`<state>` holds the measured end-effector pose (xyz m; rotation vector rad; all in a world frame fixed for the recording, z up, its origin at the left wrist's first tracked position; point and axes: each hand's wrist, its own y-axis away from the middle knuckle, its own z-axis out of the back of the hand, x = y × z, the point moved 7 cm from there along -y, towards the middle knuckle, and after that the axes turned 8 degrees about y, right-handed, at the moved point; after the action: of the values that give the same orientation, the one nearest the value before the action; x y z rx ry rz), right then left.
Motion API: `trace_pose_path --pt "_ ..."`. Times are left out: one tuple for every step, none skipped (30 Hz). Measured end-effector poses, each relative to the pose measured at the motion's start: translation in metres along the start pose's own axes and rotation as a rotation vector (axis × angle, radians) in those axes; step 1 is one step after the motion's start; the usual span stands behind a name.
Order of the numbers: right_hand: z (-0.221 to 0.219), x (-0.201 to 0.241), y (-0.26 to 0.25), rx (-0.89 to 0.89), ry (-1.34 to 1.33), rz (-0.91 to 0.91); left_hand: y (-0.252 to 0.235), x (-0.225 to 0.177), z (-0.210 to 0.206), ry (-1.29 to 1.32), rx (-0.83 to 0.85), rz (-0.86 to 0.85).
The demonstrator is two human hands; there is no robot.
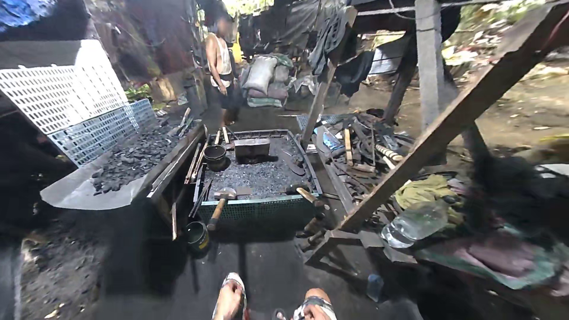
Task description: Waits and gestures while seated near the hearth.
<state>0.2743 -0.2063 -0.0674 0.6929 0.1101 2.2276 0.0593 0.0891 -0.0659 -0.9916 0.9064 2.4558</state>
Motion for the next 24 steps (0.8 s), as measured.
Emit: trace_pose_path --pt "-0.002 -0.002 0.001 -0.016 -0.004 -0.006 0.001 -0.002 0.000 -0.020 -0.008 -0.009" --pt "-0.003 -0.003 0.003 -0.016 -0.003 -0.020 0.003 -0.004 -0.001 -0.038 -0.001 -0.011" --pt "-0.003 -0.004 0.003 -0.005 0.000 -0.039 0.005 -0.006 -0.002 -0.052 0.015 -0.005" --pt "-0.004 -0.005 0.001 0.010 0.006 -0.053 0.005 -0.007 -0.002 -0.057 0.030 0.001" --pt "-0.004 -0.005 -0.001 0.027 0.018 -0.062 0.005 -0.009 -0.002 -0.054 0.041 0.004" --pt "-0.005 -0.005 -0.002 0.044 0.032 -0.069 0.004 -0.010 -0.001 -0.047 0.048 0.003" --pt "-0.006 -0.005 -0.003 0.056 0.041 -0.075 0.004 -0.011 0.000 -0.045 0.050 -0.002" --pt "-0.007 -0.005 -0.004 0.062 0.041 -0.081 0.004 -0.011 0.002 -0.045 0.051 -0.007" --pt "-0.009 -0.005 -0.005 0.072 0.035 -0.088 0.003 -0.011 0.003 -0.045 0.052 -0.008" --pt "-0.010 -0.005 -0.006 0.077 0.036 -0.092 0.003 -0.011 0.003 -0.050 0.052 -0.008" --pt "-0.011 -0.005 -0.006 0.081 0.043 -0.094 0.003 -0.011 0.003 -0.057 0.050 -0.007" --pt "-0.012 -0.005 -0.007 0.085 0.049 -0.096 0.003 -0.010 0.002 -0.067 0.049 -0.005" --pt "-0.012 -0.005 -0.007 0.085 0.050 -0.096 0.003 -0.009 0.001 -0.077 0.047 -0.006" --pt "-0.012 -0.005 -0.007 0.086 0.048 -0.096 0.004 -0.009 0.001 -0.084 0.044 -0.010" --pt "-0.011 -0.004 -0.007 0.083 0.046 -0.095 0.005 -0.010 0.001 -0.086 0.039 -0.013" --pt "-0.009 -0.003 -0.007 0.082 0.041 -0.093 0.007 -0.011 0.001 -0.084 0.041 -0.012" --pt "-0.009 -0.003 -0.007 0.083 0.041 -0.091 0.008 -0.012 0.001 -0.085 0.044 -0.011" --pt "-0.008 -0.003 -0.007 0.083 0.047 -0.089 0.008 -0.012 0.001 -0.086 0.046 -0.009" --pt "-0.008 -0.003 -0.008 0.084 0.054 -0.089 0.008 -0.012 0.002 -0.089 0.045 -0.010" --pt "-0.009 -0.003 -0.008 0.086 0.060 -0.090 0.008 -0.011 0.001 -0.093 0.046 -0.011" --pt "-0.009 -0.003 -0.008 0.090 0.063 -0.093 0.007 -0.010 0.001 -0.096 0.045 -0.012" --pt "-0.009 -0.003 -0.008 0.089 0.068 -0.094 0.005 -0.009 0.001 -0.101 0.045 -0.015" --pt "-0.009 -0.003 -0.008 0.085 0.071 -0.095 0.005 -0.009 0.000 -0.101 0.047 -0.017" --pt "-0.009 -0.003 -0.007 0.084 0.070 -0.097 0.005 -0.010 0.000 -0.102 0.051 -0.019"
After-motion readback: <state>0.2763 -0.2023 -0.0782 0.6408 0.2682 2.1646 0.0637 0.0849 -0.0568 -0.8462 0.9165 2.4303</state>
